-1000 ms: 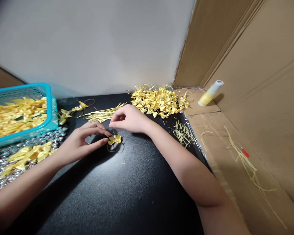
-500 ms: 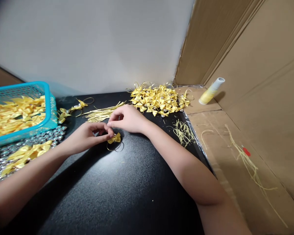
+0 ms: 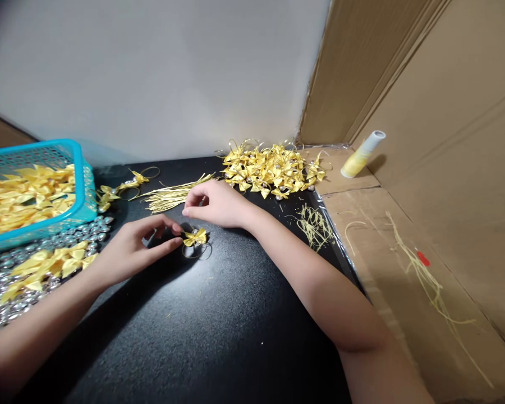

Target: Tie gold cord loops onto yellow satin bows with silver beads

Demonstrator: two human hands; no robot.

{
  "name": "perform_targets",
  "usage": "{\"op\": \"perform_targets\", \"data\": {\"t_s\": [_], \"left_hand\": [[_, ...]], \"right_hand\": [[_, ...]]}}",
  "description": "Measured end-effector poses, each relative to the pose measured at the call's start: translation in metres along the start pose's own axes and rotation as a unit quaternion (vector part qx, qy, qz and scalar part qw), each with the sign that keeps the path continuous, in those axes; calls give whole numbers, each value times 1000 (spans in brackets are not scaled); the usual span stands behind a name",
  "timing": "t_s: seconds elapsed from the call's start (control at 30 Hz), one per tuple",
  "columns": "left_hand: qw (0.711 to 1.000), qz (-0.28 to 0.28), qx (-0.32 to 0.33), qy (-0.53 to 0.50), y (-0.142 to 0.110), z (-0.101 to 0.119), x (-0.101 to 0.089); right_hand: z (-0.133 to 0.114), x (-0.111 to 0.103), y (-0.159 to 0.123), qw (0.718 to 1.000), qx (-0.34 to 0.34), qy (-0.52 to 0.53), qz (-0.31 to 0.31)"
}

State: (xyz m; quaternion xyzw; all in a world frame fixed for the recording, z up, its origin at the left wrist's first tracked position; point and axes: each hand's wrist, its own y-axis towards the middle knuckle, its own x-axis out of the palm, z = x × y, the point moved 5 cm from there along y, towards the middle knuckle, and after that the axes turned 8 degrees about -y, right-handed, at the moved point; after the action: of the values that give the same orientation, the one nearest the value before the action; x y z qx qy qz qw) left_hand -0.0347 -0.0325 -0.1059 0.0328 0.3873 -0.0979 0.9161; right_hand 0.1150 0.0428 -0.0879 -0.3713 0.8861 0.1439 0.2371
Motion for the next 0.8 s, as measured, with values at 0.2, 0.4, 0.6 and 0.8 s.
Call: {"op": "perform_targets", "data": {"t_s": [0.2,0.4,0.6,0.8], "left_hand": [[996,-2,84,6,-4,10,4],[994,-4,29,-105,8,5,4],[994,27,26,-105,12,6,3],[999,27,-15,-18,-5,-1,4]], "right_hand": [[-4,9,-3,992,51,112,-22],[-11,7,-3,992,0,126,-15],[-12,6,-4,998,-23,58,7],[-2,5,-3,997,64,39,0]]}}
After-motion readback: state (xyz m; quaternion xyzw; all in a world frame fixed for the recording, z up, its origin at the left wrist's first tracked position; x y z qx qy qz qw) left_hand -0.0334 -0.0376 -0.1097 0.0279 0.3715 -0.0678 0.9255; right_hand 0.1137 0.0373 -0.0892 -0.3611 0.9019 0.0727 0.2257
